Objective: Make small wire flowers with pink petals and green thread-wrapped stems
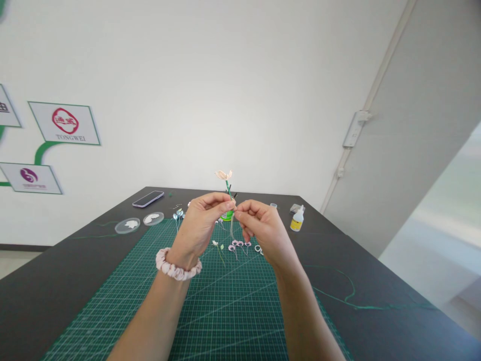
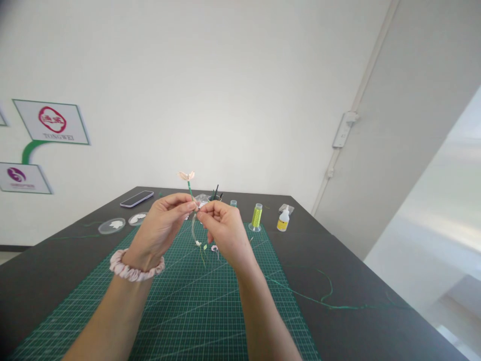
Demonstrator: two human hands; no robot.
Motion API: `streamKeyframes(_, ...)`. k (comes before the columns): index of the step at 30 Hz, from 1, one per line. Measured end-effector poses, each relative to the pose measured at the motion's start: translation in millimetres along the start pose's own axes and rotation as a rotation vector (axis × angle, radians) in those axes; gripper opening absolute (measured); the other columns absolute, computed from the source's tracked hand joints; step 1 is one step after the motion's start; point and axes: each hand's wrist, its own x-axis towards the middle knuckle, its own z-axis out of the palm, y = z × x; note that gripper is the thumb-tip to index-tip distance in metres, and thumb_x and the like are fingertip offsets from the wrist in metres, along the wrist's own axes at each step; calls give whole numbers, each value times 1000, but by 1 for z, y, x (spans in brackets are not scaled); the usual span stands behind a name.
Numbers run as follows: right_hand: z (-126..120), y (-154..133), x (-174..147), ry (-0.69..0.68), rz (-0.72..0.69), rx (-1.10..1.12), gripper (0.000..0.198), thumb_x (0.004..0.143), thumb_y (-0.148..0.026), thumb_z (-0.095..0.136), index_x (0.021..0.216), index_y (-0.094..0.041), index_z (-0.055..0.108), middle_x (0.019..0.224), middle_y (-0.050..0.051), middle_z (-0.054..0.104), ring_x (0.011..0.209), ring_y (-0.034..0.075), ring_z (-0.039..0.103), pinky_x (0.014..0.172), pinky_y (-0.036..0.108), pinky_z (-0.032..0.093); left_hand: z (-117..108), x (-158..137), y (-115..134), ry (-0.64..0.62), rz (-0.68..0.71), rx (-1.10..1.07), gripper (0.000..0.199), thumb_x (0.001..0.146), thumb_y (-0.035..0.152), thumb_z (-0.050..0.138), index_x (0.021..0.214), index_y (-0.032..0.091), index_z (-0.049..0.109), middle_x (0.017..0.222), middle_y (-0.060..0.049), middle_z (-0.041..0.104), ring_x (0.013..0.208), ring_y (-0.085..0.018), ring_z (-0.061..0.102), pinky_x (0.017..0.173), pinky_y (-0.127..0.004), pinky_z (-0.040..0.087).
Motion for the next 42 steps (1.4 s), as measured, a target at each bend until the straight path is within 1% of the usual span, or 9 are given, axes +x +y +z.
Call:
streamKeyframes(4,0,1,0,-36,28,92,14,70,-28,67,67,-17,59,48,-10,44,35,3,34,35,18,32,1,0,-2,-20,-27,-68,10,59,21,81,64,18,73,64,1,65,66,-9,55,69,-23,44)
streamKeyframes(10,4,1,0,-139,76,309,17,69,-31,72,68,-17,61,47,-10,40,38,3,26,35,17,31,2,0,-1,-91,-62,-173,11,64,22,78,61,17,69,63,1,62,64,-9,54,68,-22,45)
streamKeyframes(16,11,4,0,-225,179,542,18,70,-29,72,67,-18,59,49,-10,37,40,3,17,34,15,26,5,2,-2,-72,-121,-329,19,58,24,83,59,16,66,63,2,58,63,-8,52,63,-19,45)
streamKeyframes(22,11,6,1,-277,209,668,16,73,-26,72,73,-18,58,51,-11,29,43,4,11,34,12,19,5,1,-4,-105,-161,-400,22,59,27,84,61,16,66,64,2,60,62,-8,53,64,-20,48)
streamKeyframes(27,13,6,1,-214,206,609,21,69,-29,73,66,-18,55,48,-12,24,42,3,9,33,14,16,4,2,-5,-94,-159,-374,20,59,27,83,61,15,67,66,2,61,66,-8,54,68,-20,47)
streamKeyframes(30,14,5,0,-129,160,524,21,67,-31,73,64,-18,57,44,-13,25,39,3,11,33,17,16,4,2,-4,-53,-128,-287,16,59,24,82,63,16,69,70,1,65,70,-8,56,72,-21,46)
streamKeyframes(34,14,6,1,45,37,308,19,68,-32,71,63,-17,60,46,-10,40,35,2,20,34,19,18,4,2,-1,32,0,-88,9,62,21,79,67,19,71,68,1,66,69,-9,56,74,-24,46)
streamKeyframes(36,14,5,1,92,2,188,18,69,-32,69,63,-17,60,50,-7,47,36,3,27,35,20,18,3,1,0,53,37,-26,8,63,21,78,69,20,72,69,1,67,68,-10,57,73,-26,47)
streamKeyframes(42,17,3,1,153,-50,17,16,69,-30,66,62,-17,58,52,-5,49,39,4,31,38,21,20,3,0,2,112,108,104,7,64,19,76,67,20,71,70,1,68,69,-11,59,71,-26,48)
